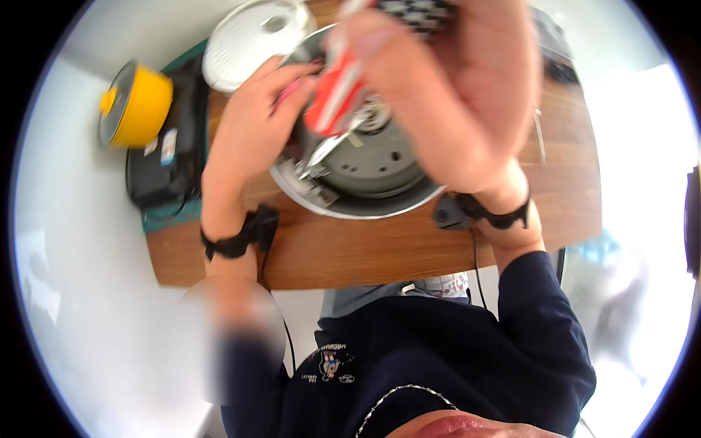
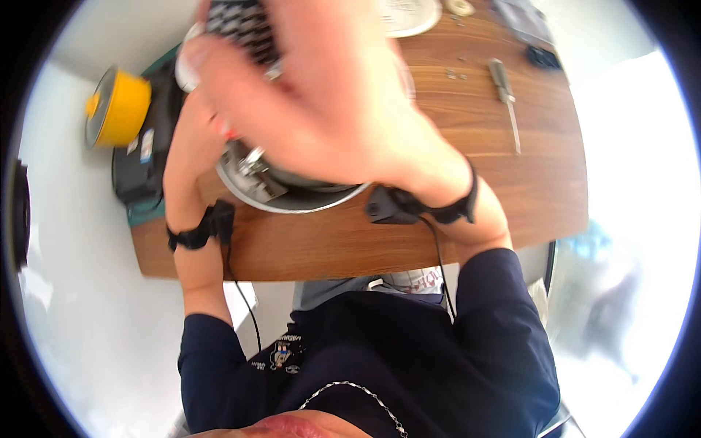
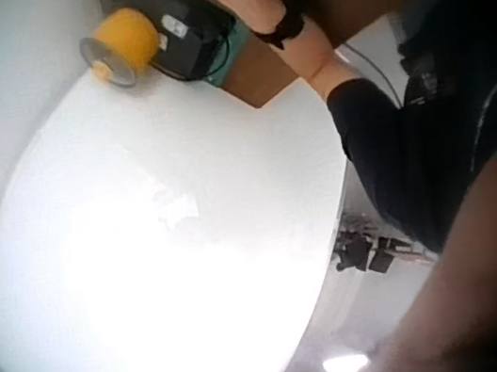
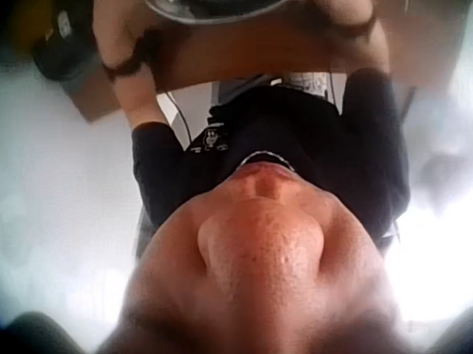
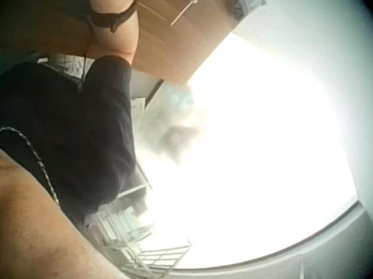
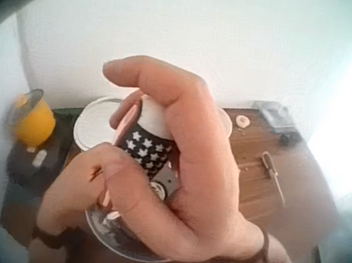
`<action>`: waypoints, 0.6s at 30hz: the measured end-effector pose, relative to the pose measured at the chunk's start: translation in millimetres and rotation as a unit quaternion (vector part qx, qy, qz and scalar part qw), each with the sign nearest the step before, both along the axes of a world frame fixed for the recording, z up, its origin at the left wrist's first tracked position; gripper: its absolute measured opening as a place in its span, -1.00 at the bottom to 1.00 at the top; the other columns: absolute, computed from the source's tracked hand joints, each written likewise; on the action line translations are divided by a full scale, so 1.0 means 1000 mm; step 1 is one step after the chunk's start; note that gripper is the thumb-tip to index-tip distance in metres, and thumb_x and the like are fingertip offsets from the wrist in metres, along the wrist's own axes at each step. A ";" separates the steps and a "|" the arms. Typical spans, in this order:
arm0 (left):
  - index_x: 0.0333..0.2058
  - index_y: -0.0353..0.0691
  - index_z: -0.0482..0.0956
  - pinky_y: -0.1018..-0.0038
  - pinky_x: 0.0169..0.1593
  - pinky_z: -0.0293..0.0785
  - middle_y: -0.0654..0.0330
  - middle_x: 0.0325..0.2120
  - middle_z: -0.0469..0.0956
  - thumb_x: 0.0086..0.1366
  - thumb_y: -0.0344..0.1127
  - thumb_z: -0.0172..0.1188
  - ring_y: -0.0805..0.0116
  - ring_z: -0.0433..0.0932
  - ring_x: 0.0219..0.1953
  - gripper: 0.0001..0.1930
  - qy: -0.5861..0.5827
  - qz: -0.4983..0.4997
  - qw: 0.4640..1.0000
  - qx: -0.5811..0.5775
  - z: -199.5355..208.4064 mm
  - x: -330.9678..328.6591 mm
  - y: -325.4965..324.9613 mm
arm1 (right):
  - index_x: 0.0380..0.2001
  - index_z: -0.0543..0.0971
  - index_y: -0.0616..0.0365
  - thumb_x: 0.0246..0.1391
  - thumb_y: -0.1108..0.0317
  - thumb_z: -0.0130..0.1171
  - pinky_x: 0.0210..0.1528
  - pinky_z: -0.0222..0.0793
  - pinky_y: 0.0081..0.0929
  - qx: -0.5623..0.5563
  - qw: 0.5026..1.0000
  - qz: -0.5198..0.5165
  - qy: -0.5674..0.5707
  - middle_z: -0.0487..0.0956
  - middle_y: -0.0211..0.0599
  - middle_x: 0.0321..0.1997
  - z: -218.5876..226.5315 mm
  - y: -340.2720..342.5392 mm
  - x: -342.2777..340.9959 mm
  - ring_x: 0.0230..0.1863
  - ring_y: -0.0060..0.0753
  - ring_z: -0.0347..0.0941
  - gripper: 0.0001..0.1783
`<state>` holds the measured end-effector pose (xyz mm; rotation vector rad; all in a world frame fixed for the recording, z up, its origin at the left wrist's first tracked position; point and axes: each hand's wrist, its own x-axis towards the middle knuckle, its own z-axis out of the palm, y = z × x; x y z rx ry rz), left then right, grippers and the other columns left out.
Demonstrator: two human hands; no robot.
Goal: The person uses a screwdriver to remove screws and detach a metal bracket from the internal mechanism of a disassembled appliance. They then reposition the bracket and continue adjusting internal components.
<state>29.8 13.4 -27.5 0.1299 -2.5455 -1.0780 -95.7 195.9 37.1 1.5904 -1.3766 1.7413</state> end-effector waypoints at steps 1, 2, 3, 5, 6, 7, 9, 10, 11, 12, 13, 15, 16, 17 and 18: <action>-0.04 -0.34 0.63 0.34 -0.14 0.44 -0.02 -0.34 0.43 0.41 -0.34 0.08 0.07 0.51 -0.29 -0.73 0.047 -0.016 0.999 -0.017 -0.002 -0.002 0.002 | 0.09 0.47 0.23 0.06 0.52 0.15 -0.24 0.42 -0.31 -0.004 1.000 0.007 -0.002 0.47 -0.19 -0.32 -0.001 0.000 0.001 -0.30 -0.21 0.45 -0.54; -0.04 -0.35 0.62 0.34 -0.10 0.45 -0.03 -0.31 0.45 0.39 -0.38 0.06 0.06 0.52 -0.25 -0.73 0.020 -0.011 1.000 -0.005 -0.001 0.000 -0.004 | 0.08 0.47 0.23 0.05 0.52 0.16 -0.24 0.42 -0.30 -0.007 1.000 0.019 -0.003 0.47 -0.18 -0.32 -0.001 -0.005 0.005 -0.30 -0.20 0.45 -0.54; -0.04 -0.35 0.62 0.35 -0.10 0.44 -0.02 -0.31 0.45 0.39 -0.37 0.06 0.07 0.52 -0.26 -0.73 0.018 -0.014 1.000 -0.007 -0.002 0.000 -0.004 | 0.08 0.48 0.23 0.05 0.51 0.16 -0.24 0.42 -0.29 -0.012 1.000 0.024 -0.005 0.47 -0.18 -0.33 -0.002 -0.003 0.005 -0.30 -0.18 0.45 -0.54; -0.03 -0.36 0.62 0.35 -0.10 0.44 -0.01 -0.32 0.44 0.40 -0.37 0.06 0.08 0.51 -0.26 -0.73 0.022 -0.024 0.999 -0.011 0.000 -0.005 -0.001 | 0.06 0.48 0.23 0.04 0.51 0.17 -0.24 0.42 -0.26 -0.024 0.999 0.031 -0.009 0.47 -0.17 -0.34 -0.001 -0.002 0.006 -0.29 -0.16 0.45 -0.55; -0.03 -0.36 0.61 0.36 -0.10 0.44 -0.01 -0.32 0.44 0.40 -0.37 0.06 0.09 0.51 -0.26 -0.73 0.024 -0.026 0.999 -0.017 0.000 -0.004 0.000 | 0.06 0.49 0.23 0.04 0.51 0.18 -0.24 0.42 -0.25 -0.032 0.999 0.034 -0.013 0.47 -0.17 -0.34 -0.001 -0.002 0.008 -0.29 -0.14 0.45 -0.55; -0.03 -0.36 0.61 0.36 -0.10 0.44 -0.01 -0.32 0.44 0.40 -0.36 0.07 0.10 0.51 -0.26 -0.73 0.026 -0.030 0.999 -0.021 0.001 -0.005 0.000 | 0.05 0.49 0.23 0.04 0.51 0.18 -0.24 0.42 -0.24 -0.038 0.999 0.035 -0.016 0.47 -0.16 -0.34 -0.002 -0.003 0.008 -0.29 -0.13 0.45 -0.55; -0.03 -0.36 0.61 0.37 -0.10 0.43 0.00 -0.32 0.44 0.41 -0.36 0.07 0.11 0.50 -0.26 -0.72 0.028 -0.034 0.999 -0.027 0.001 -0.006 0.000 | 0.04 0.50 0.22 0.02 0.50 0.18 -0.25 0.40 -0.21 -0.054 0.998 0.037 -0.021 0.45 -0.16 -0.36 -0.005 -0.007 0.010 -0.29 -0.10 0.43 -0.55; -0.02 -0.36 0.61 0.37 -0.10 0.43 0.01 -0.32 0.44 0.41 -0.36 0.07 0.12 0.50 -0.26 -0.72 0.029 -0.034 0.999 -0.031 0.002 -0.006 -0.001 | 0.04 0.50 0.21 0.00 0.50 0.17 -0.26 0.39 -0.20 -0.068 0.997 0.041 -0.026 0.43 -0.16 -0.37 -0.007 -0.010 0.010 -0.29 -0.09 0.41 -0.55; -0.02 -0.36 0.61 0.37 -0.10 0.43 0.01 -0.32 0.43 0.42 -0.35 0.07 0.12 0.49 -0.26 -0.72 0.029 -0.034 0.998 -0.033 0.002 -0.006 -0.001 | 0.03 0.50 0.20 -0.01 0.49 0.18 -0.26 0.38 -0.20 -0.074 0.996 0.036 -0.023 0.43 -0.16 -0.37 -0.008 -0.013 0.010 -0.29 -0.09 0.41 -0.54; -0.02 -0.36 0.61 0.38 -0.11 0.43 0.02 -0.32 0.43 0.42 -0.35 0.07 0.13 0.49 -0.27 -0.72 0.031 -0.036 0.998 -0.037 0.003 -0.005 0.000 | 0.04 0.49 0.22 0.01 0.49 0.17 -0.24 0.40 -0.21 -0.059 0.997 0.035 -0.022 0.44 -0.14 -0.36 -0.007 -0.011 0.010 -0.27 -0.08 0.42 -0.55; -0.02 -0.37 0.61 0.38 -0.11 0.43 0.02 -0.32 0.43 0.42 -0.35 0.07 0.14 0.49 -0.27 -0.72 0.032 -0.038 0.998 -0.037 0.003 -0.005 0.000 | 0.04 0.48 0.24 0.03 0.49 0.16 -0.22 0.42 -0.21 -0.043 0.998 0.034 -0.022 0.44 -0.13 -0.34 -0.007 -0.011 0.011 -0.25 -0.08 0.43 -0.57; -0.01 -0.37 0.61 0.39 -0.11 0.42 0.03 -0.33 0.43 0.43 -0.34 0.07 0.15 0.48 -0.27 -0.72 0.032 -0.037 0.998 -0.036 0.003 -0.006 -0.002 | 0.06 0.47 0.24 0.06 0.47 0.17 -0.22 0.42 -0.26 -0.043 0.998 0.039 -0.022 0.46 -0.15 -0.32 -0.004 -0.008 0.010 -0.24 -0.13 0.43 -0.56; -0.01 -0.37 0.61 0.39 -0.11 0.42 0.03 -0.33 0.43 0.43 -0.34 0.08 0.16 0.48 -0.27 -0.72 0.034 -0.037 0.998 -0.038 0.003 -0.006 -0.002 | 0.08 0.47 0.24 0.07 0.46 0.17 -0.22 0.42 -0.29 -0.044 0.998 0.039 -0.024 0.46 -0.16 -0.32 -0.004 -0.008 0.009 -0.24 -0.16 0.43 -0.55; -0.01 -0.37 0.61 0.39 -0.11 0.42 0.04 -0.33 0.43 0.43 -0.34 0.08 0.16 0.48 -0.27 -0.72 0.034 -0.038 0.998 -0.039 0.003 -0.006 -0.001 | 0.09 0.46 0.24 0.09 0.46 0.18 -0.22 0.42 -0.31 -0.046 0.998 0.038 -0.026 0.47 -0.17 -0.31 -0.004 -0.007 0.008 -0.24 -0.19 0.44 -0.55; -0.01 -0.37 0.61 0.40 -0.11 0.42 0.04 -0.33 0.42 0.44 -0.33 0.08 0.17 0.47 -0.27 -0.72 0.037 -0.038 0.998 -0.041 0.003 -0.006 -0.002 | 0.10 0.46 0.23 0.10 0.45 0.18 -0.22 0.42 -0.34 -0.048 0.998 0.034 -0.027 0.47 -0.19 -0.30 -0.003 -0.007 0.007 -0.24 -0.22 0.44 -0.54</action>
